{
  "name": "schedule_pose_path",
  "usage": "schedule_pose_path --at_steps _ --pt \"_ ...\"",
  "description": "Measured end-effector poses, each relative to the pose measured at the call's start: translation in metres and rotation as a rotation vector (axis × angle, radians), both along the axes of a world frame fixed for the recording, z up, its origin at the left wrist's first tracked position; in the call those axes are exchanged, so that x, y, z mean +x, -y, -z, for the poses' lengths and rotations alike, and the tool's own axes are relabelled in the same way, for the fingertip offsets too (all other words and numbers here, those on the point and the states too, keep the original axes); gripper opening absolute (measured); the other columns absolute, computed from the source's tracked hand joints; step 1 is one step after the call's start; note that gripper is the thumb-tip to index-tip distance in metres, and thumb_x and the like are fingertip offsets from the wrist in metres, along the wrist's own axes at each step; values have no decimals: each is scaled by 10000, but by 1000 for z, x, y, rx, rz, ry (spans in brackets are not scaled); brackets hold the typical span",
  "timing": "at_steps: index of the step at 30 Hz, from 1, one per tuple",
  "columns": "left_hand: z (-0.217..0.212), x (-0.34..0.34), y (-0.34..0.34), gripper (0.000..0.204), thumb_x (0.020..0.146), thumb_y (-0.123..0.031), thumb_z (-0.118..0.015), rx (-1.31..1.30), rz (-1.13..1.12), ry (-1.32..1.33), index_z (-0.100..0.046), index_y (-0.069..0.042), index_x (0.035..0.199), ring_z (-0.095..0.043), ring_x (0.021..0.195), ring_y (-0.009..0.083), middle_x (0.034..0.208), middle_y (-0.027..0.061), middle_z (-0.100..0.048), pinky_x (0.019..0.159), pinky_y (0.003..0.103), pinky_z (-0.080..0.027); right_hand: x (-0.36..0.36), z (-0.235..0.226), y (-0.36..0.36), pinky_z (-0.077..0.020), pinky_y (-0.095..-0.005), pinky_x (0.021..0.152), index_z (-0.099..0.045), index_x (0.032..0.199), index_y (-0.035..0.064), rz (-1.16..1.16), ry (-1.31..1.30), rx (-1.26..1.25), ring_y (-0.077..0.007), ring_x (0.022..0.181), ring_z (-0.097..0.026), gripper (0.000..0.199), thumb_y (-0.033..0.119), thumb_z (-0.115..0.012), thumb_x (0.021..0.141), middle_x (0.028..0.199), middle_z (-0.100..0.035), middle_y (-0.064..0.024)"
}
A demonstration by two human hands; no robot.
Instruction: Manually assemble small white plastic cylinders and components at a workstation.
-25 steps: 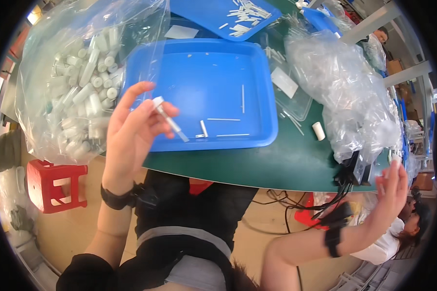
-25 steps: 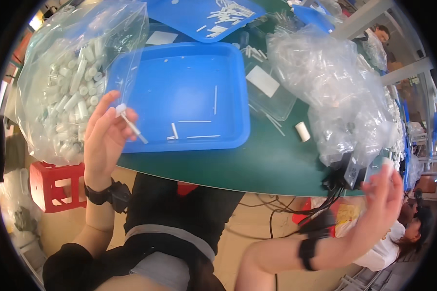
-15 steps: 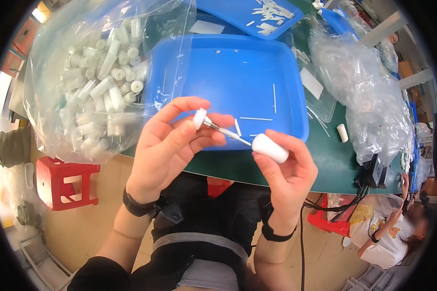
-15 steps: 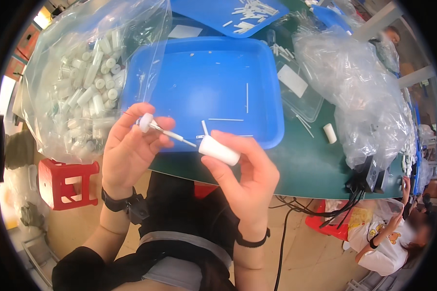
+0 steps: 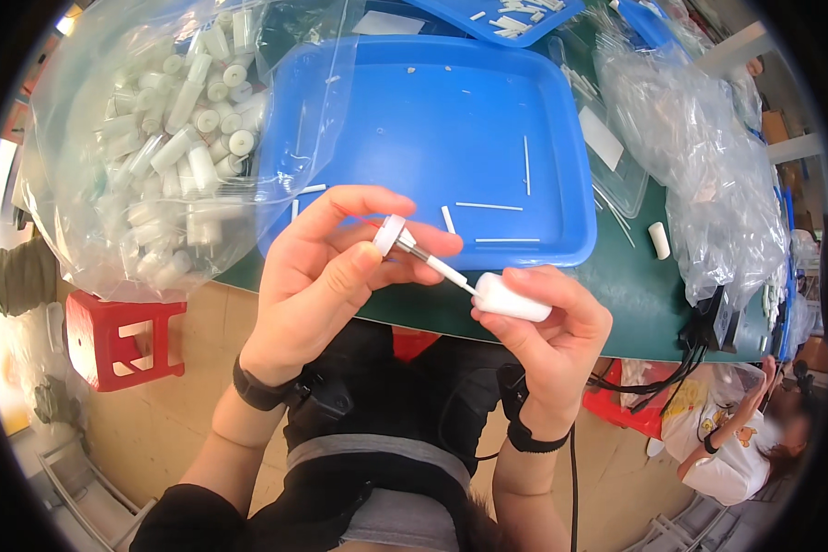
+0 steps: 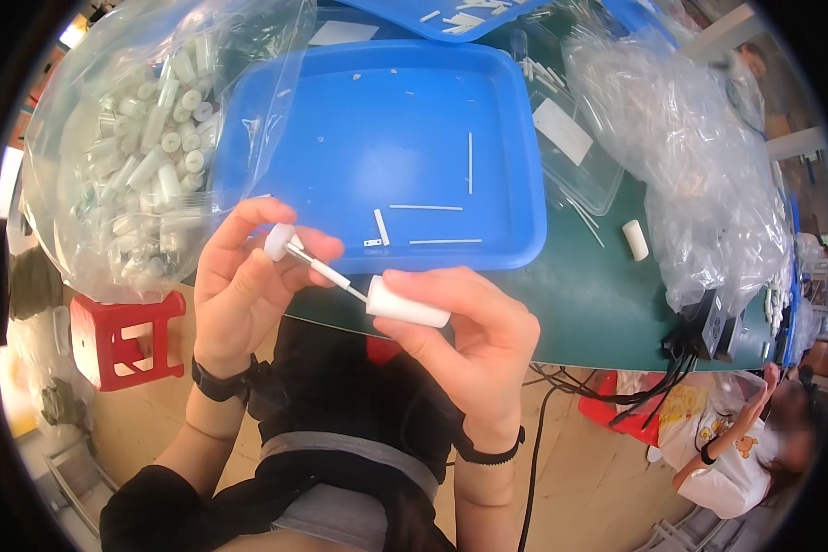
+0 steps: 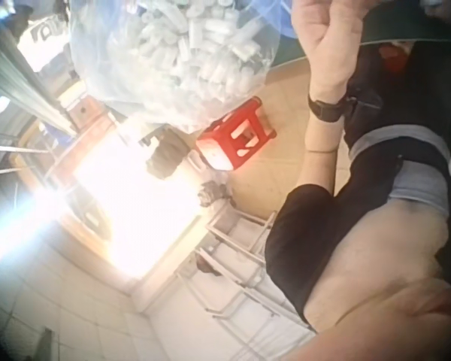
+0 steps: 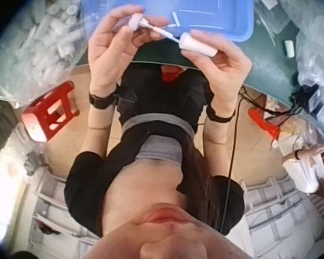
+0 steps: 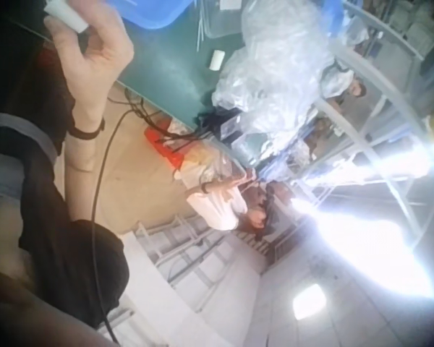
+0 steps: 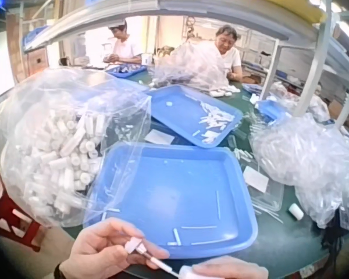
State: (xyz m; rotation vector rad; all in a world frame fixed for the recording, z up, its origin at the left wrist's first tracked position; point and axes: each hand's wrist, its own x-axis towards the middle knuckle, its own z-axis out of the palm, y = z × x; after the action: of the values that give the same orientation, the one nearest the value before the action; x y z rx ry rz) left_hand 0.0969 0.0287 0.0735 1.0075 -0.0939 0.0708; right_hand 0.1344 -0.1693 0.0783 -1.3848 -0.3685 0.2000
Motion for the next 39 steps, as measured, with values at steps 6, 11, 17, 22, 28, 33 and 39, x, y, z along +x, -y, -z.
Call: schedule_pose_path --at_steps 6,11,17,22,28,33,39 --pt "6 -2 -1 294 945 -97 -479 9 57 44 -438 8 1217 -603 1000 218 1155 253 -567 897 336 -477 -1 6 0 -475 -259 737 -649 1025 -53 -7 -24 68 -167 817 -609 341 -139 -665 695 941 -642 -141" --pt "2 -4 7 252 884 63 -471 177 -20 34 -529 61 1130 -593 1009 219 1157 192 -566 912 330 -475 -2 -1 -5 -502 -268 745 -629 1046 -59 30 100 -70 -188 858 -637 329 -102 -672 723 956 -650 -154" --pt "-5 -10 1 265 781 143 -538 245 -34 -53 -617 70 1023 -585 997 231 1093 189 -561 869 332 -500 0 0 5 -520 -290 770 -644 970 -32 72 331 -294 -210 888 -651 265 -78 -701 715 974 -657 -161" --pt "-1 -10 -1 245 782 142 -576 374 -18 -44 -653 47 994 -603 980 188 1123 141 -573 841 276 -526 4 -3 11 -498 -311 836 -620 1006 -49 -52 20 -121 -223 966 -611 260 -97 -651 753 1028 -622 -167" --pt "-4 -9 8 219 755 135 -616 524 -245 1 -665 31 942 -641 904 189 1073 156 -607 767 261 -552 1 -17 0 -516 -331 837 -490 1110 -94 -61 -238 85 -234 976 -599 244 -98 -482 866 1066 -602 -198" --pt "0 -11 -1 197 714 124 -672 517 -184 113 -667 40 892 -653 837 188 1014 155 -637 715 266 -550 -8 -13 16 -551 -283 657 -565 938 -69 -57 -46 -102 -178 700 -657 276 -20 -742 732 851 -662 -172" --pt "-12 -15 4 263 611 149 -709 675 -165 242 -668 19 835 -670 800 254 857 174 -674 669 300 -550 -10 -7 12 -498 -232 557 -669 857 -41 26 190 -190 -149 645 -652 292 31 -824 621 750 -672 -130"
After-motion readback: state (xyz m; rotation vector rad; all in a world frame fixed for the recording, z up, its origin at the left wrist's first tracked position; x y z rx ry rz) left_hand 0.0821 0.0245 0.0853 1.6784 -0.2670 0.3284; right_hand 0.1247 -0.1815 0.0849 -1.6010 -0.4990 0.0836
